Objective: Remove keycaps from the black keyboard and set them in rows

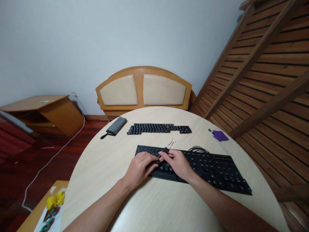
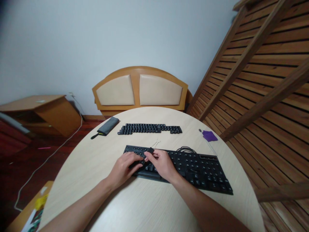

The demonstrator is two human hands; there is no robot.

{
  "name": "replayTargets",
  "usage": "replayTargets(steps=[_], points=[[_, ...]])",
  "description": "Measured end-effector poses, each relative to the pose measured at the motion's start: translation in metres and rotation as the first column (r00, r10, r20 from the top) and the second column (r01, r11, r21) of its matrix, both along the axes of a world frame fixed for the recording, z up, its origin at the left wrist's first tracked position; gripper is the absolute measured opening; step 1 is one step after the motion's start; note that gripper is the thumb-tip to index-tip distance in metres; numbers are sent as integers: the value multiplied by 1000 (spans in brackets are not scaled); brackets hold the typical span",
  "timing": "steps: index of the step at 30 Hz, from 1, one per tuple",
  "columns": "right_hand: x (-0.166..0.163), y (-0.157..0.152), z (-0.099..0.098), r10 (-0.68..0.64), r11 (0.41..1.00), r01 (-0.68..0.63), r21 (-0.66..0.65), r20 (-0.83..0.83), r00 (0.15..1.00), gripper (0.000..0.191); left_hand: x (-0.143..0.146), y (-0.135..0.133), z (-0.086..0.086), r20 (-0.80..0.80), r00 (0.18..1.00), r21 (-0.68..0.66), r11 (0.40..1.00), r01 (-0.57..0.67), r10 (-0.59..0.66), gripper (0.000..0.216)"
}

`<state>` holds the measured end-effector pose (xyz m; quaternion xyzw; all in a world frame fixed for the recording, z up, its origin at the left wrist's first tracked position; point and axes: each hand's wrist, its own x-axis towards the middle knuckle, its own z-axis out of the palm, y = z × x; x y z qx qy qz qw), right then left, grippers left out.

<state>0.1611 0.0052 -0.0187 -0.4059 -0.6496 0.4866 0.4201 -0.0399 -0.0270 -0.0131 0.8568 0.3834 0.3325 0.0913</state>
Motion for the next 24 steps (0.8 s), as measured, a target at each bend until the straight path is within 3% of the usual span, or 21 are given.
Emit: replayTargets(steps=[9,24], points=[[0,-2,-1,6,1000,-6,-2,14,1000,33,2,1,0,-25,999,48,998,38,-36,16],[-1,-2,1,26,1000,-26,-9,-10,1000,36,1,2,-3,-65,998,75,997,-1,5,18]])
